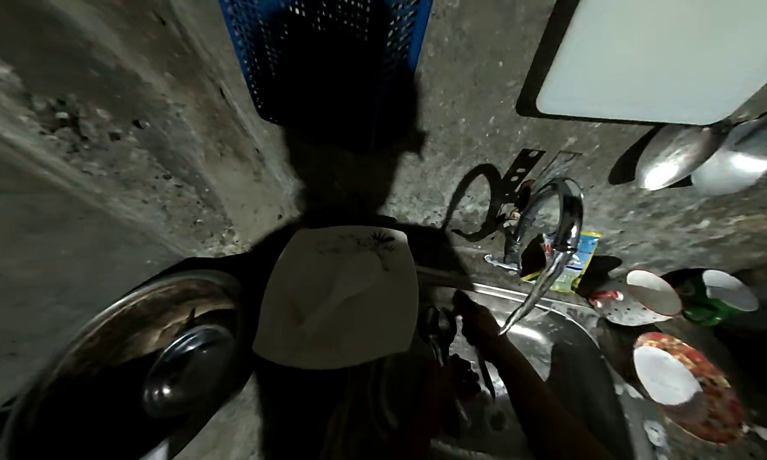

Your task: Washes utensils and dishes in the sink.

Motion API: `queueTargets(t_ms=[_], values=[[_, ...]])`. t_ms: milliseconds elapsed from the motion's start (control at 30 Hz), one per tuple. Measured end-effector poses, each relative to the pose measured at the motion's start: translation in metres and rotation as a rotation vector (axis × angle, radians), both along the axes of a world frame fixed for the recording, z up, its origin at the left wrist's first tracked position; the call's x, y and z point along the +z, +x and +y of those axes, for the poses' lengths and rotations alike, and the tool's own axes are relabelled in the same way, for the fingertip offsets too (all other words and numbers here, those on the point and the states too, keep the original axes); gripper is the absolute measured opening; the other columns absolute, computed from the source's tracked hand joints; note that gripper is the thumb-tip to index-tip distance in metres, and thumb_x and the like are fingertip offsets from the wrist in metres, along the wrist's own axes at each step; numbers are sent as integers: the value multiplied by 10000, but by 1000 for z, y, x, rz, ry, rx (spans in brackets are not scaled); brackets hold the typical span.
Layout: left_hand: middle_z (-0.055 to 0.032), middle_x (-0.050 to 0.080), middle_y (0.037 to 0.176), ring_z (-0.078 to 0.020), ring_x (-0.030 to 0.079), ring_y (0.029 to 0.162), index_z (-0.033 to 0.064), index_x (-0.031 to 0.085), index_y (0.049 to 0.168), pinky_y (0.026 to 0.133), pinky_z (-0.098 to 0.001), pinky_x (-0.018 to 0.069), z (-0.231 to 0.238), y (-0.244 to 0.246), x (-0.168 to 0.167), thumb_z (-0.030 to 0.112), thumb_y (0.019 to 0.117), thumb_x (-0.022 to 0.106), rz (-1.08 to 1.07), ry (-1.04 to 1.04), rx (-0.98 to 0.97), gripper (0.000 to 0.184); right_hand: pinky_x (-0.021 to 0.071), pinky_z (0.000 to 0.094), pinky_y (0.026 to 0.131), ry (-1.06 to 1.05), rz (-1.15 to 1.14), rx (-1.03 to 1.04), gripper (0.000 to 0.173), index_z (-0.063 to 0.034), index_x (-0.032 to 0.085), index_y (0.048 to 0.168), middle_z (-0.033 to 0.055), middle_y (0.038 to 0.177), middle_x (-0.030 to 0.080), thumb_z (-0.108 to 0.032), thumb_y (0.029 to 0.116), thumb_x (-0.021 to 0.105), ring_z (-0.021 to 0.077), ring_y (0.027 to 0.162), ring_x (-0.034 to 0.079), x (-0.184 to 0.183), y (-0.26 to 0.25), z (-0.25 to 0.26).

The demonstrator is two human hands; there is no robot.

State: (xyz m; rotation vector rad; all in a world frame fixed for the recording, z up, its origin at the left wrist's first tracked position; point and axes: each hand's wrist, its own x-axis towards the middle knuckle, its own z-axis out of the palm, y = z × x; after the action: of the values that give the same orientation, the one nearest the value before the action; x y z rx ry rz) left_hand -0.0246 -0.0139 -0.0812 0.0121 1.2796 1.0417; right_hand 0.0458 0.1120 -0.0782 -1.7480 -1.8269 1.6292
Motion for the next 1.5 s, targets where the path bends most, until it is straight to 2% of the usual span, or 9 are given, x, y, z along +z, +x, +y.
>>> queueTargets(t_ms=[100,233,433,667,800,1000,1133,1267,1500], values=[[-141,629,1017,-147,598,741,-72,498,1327,689,-290,515,-1,-5,27,155,1127,347,134,-6,-112,339,456,479,1054,66,-230,271,508,44,583,1350,250,1291,628,-354,1034,600,346,1198,612,26,-16,-9],[-80,601,868,-107,513,622,-53,593,1230,586,-256,456,1,-2,30,171,1112,423,351,-34,-183,305,419,500,1107,65,-389,342,394,62,563,1353,271,1364,588,-217,1096,457,377,1308,558,38,-26,-17],[-23,589,715,-63,537,559,-56,635,1118,529,-213,483,5,5,18,198,1112,428,268,38,-23,328,533,397,834,112,35,-171,254,52,644,1175,178,1032,661,-150,1032,591,229,907,638,-14,4,-29],[-14,562,684,-64,494,480,-16,616,1061,439,-207,433,6,14,3,227,1093,490,107,-33,-66,275,510,420,961,114,-58,-95,347,44,622,1317,215,1158,691,-185,1073,532,273,1035,668,-27,4,-15],[-119,613,983,-136,571,733,-44,535,1322,643,-293,508,1,-1,-2,274,1113,432,246,-7,-151,395,538,284,649,-151,191,-103,276,-31,557,1293,48,893,629,-205,1084,508,103,700,606,-13,5,-33],[-152,721,1034,-217,734,803,-45,559,1291,697,-369,629,-3,-1,-25,276,1126,393,33,75,-82,398,545,337,670,6,161,-99,410,-54,514,1447,98,997,629,-273,1105,461,141,733,601,-25,8,0],[-128,722,1064,-155,694,756,-16,556,1326,606,-297,548,1,-7,7,282,1128,354,112,80,-97,410,493,298,604,-77,14,56,313,-21,653,1129,42,813,597,-313,1066,560,110,624,545,-5,4,-4],[-114,728,1104,-127,685,721,2,532,1361,585,-271,531,1,-12,-6,301,1131,355,137,64,-50,417,450,467,1065,140,-198,78,335,24,655,1310,222,1241,684,-160,1053,544,314,1182,641,2,-6,-9],[-81,636,851,-113,604,655,-53,572,1249,601,-264,529,1,-3,16,237,1094,493,294,-43,-114,338,556,333,746,60,280,-191,438,28,538,1394,124,1052,674,-84,981,630,144,832,647,-25,2,-24]])
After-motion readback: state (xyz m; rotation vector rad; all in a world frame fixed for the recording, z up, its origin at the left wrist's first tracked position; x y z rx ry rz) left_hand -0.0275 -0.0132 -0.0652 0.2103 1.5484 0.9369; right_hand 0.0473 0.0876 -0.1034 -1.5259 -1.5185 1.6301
